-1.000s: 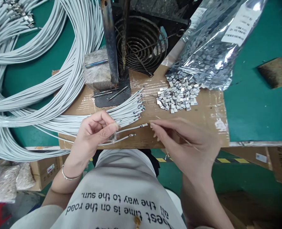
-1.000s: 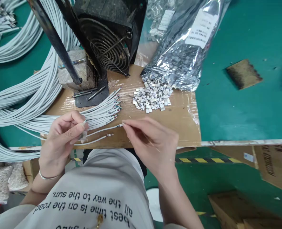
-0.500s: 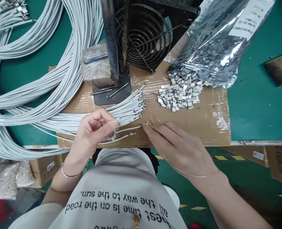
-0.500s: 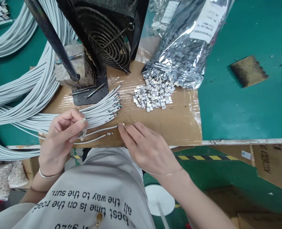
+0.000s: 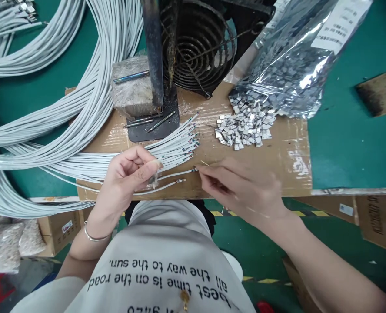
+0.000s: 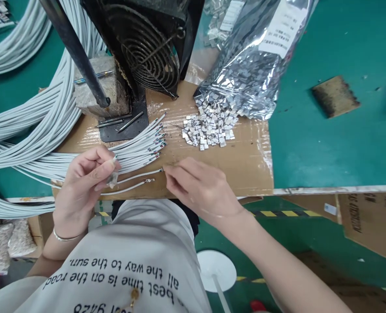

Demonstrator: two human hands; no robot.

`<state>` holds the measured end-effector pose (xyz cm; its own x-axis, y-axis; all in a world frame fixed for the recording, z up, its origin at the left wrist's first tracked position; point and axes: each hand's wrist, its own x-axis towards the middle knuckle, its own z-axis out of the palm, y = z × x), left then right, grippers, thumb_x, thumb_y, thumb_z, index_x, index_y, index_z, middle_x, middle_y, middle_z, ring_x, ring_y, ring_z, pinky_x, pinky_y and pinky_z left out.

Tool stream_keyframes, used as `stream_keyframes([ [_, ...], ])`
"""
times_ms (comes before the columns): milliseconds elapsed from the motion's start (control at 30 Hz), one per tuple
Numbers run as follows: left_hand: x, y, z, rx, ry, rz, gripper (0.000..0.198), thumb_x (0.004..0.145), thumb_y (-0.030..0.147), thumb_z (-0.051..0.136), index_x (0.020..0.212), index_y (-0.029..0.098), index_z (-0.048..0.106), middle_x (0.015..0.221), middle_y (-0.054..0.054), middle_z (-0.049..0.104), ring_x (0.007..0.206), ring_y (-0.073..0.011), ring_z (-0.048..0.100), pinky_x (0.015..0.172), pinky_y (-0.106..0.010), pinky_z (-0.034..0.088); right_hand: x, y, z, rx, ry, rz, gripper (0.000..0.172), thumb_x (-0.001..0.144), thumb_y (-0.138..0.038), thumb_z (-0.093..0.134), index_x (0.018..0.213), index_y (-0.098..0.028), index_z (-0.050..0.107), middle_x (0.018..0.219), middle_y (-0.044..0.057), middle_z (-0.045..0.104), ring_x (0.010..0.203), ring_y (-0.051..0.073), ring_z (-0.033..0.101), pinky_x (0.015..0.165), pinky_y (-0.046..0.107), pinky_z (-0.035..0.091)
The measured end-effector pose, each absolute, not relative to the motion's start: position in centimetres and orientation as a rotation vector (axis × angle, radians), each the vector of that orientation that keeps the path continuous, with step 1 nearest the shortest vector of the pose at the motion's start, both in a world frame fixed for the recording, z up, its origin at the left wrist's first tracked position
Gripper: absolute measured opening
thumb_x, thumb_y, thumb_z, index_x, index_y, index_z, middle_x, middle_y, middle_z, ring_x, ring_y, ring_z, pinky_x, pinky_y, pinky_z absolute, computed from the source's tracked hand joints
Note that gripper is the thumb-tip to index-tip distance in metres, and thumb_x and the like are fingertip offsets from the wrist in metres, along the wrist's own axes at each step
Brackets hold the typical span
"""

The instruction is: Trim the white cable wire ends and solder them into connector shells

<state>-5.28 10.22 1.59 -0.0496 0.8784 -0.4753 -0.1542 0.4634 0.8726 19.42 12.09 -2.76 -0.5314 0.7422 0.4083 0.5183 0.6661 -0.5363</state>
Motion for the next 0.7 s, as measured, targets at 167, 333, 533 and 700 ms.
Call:
stream_keyframes([
  [167, -5.4, 10.2, 1.5, 0.707, 1.363, 0.963, 0.025, 0.084, 0.033, 0.089, 0.072, 0.018, 0.072, 0.062, 0.003, 0.054, 0.047, -0.0055, 0.029, 0.042, -0.021, 0.019, 19.8, 11.9, -2.3, -1.234, -1.906, 0.884, 0.016, 0.095, -0.015, 0.073, 0.095, -0.026, 0.083, 0.077, -0.001, 0.077, 0.059, 0.012, 0.065, 0.047, 0.025, 0.047],
  [333, -5.2, 10.3, 1.8, 0.68, 1.361, 0.974, 0.024, 0.084, 0.03, 0.087, 0.072, 0.018, 0.072, 0.063, 0.002, 0.054, 0.049, -0.0056, 0.03, 0.043, -0.021, 0.021, 20.0, 11.0, -2.0, -1.324, -1.793, 0.914, 0.017, 0.094, -0.016, 0.078, 0.099, -0.03, 0.085, 0.081, 0.001, 0.08, 0.061, 0.016, 0.069, 0.048, 0.029, 0.051],
  [533, -5.0, 10.3, 1.9, 0.701, 1.379, 0.966, 0.026, 0.083, 0.033, 0.09, 0.072, 0.018, 0.071, 0.063, 0.002, 0.056, 0.047, -0.005, 0.027, 0.043, -0.021, 0.022, 20.1, 10.5, -2.8, -1.042, -2.2, 0.413, 0.036, 0.096, -0.006, 0.07, 0.12, -0.029, 0.082, 0.083, 0.003, 0.079, 0.069, 0.019, 0.069, 0.065, 0.032, 0.059],
  [700, -5.0, 10.3, 1.9, 0.701, 1.381, 0.971, 0.025, 0.085, 0.033, 0.089, 0.074, 0.017, 0.073, 0.064, 0.002, 0.058, 0.047, -0.0047, 0.028, 0.044, -0.021, 0.024, 20.2, 10.3, -2.9, -0.933, -2.471, 0.239, 0.037, 0.099, -0.002, 0.057, 0.125, -0.018, 0.077, 0.084, 0.008, 0.074, 0.081, 0.023, 0.069, 0.069, 0.033, 0.057],
])
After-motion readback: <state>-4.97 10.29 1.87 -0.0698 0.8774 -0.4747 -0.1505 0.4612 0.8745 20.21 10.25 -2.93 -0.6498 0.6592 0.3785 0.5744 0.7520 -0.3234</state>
